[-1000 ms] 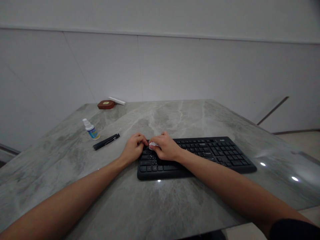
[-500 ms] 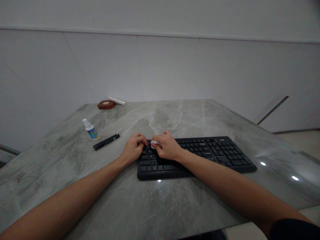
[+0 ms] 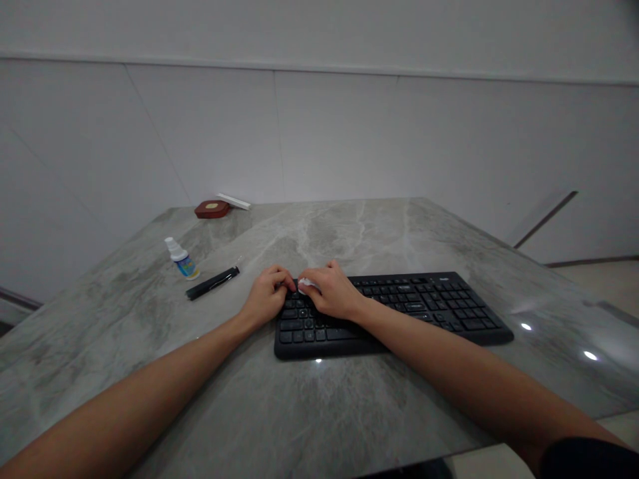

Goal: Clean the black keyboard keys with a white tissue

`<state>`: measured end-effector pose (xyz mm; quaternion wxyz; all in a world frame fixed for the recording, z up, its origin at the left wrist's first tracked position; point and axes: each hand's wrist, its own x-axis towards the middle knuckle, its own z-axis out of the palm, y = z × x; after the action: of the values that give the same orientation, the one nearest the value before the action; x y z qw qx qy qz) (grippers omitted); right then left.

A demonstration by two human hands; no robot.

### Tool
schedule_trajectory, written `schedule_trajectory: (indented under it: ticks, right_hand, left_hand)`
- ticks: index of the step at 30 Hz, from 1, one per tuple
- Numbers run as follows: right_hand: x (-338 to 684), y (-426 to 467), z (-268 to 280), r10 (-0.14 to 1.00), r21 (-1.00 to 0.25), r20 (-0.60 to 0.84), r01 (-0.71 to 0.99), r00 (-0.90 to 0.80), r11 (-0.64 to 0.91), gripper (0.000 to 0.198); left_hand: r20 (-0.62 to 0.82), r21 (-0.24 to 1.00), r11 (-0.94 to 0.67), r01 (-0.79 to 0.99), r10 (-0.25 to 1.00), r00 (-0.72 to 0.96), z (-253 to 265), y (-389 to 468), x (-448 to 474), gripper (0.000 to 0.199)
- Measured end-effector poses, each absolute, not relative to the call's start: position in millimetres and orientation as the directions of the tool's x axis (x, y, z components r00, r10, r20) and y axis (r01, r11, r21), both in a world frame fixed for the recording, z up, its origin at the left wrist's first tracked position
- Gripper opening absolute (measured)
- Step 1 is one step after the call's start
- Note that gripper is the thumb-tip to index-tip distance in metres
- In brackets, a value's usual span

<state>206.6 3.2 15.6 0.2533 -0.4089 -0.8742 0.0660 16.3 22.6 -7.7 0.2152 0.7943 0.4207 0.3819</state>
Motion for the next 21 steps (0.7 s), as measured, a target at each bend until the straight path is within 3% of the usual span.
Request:
schedule_trajectory:
  ticks: [7,12,17,21]
  right_hand:
    - [206.7,3.0,15.8,0.796,-0.31,0.386,0.747,-0.467,0.589,0.016]
    - [207.6,2.6,15.6,0.736,-0.306,0.386,0.676,-0.555,0.67,0.012]
    - [207.1,3.8,14.2,0.782,-0.314,0.401,0.731,-0.476,0.606,0.013]
    - [207.6,4.7,12.5,0.717,-0.315,0.405,0.65,-0.567,0.692,0.014]
  left_hand:
    - [0.441,0.662,-0.565,0.492,0.825,0.354,-9.3,23.5,15.6,0.025]
    - [0.444,0.668,-0.567,0.481,0.824,0.354,-9.2,23.2,15.8,0.025]
    - [0.439,0.66,-0.567,0.493,0.823,0.361,-9.4,23.5,15.4,0.025]
    - [0.44,0.661,-0.568,0.491,0.823,0.36,-10.0,24.3,15.1,0.025]
